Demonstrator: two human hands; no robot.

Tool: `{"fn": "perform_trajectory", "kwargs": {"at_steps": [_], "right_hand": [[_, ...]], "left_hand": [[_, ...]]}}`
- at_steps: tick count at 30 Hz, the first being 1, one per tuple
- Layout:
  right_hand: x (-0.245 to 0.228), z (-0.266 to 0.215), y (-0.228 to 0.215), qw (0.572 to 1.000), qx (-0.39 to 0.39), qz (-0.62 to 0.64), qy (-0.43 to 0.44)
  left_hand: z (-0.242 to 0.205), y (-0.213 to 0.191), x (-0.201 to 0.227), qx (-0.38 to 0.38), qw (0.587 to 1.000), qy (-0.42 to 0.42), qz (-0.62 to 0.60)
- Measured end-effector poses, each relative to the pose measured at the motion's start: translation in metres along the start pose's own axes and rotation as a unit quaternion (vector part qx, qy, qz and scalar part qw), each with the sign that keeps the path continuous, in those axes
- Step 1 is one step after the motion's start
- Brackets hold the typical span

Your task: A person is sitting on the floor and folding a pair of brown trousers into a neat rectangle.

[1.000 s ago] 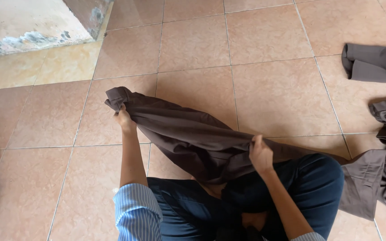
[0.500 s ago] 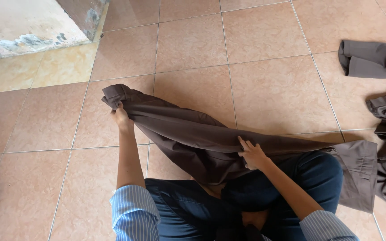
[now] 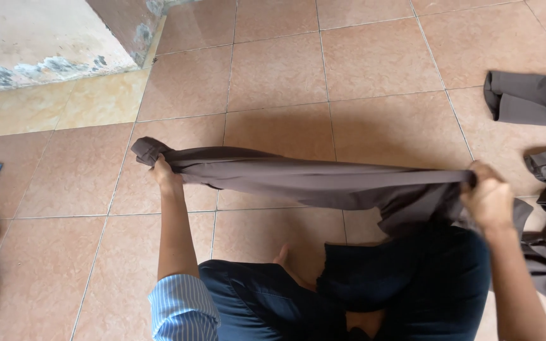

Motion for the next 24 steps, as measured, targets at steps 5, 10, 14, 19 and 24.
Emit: {"fn": "perform_trajectory", "kwargs": {"at_steps": [5,10,14,19,24], "right_hand": [[0.010,0.085,-0.014,0.998,0.022,-0.034,-0.051],[0.020,0.156,-0.035,0.967,0.143,-0.180,-0.107],[-0.028,0.123,-0.101,0.956,0.235,-0.086,-0.153],[-0.031,0.064,-0.012,0.965,0.164,-0.172,-0.107],[0.003,-0.008,0.199,0.964,-0.226,-0.086,-0.115]], "left_hand": [[-0.008,0.027,-0.033,-0.032,0.995,-0.030,-0.090],[-0.042,0.074,0.009,-0.074,0.985,-0.040,-0.153],[-0.063,0.083,0.075,-0.142,0.959,0.047,-0.240],[-0.020,-0.004,0.007,-0.076,0.979,0.058,-0.179],[0.005,-0.152,-0.145,0.202,0.895,-0.171,0.359]]}}
Point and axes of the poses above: each hand's wrist, its own z-axis towards the middle knuckle, its own y-axis out of the palm, x = y × z, the point moved 9 cm from there along z, towards the middle knuckle, and after that the axes turned 6 degrees about -x, right-handed, at the moved point
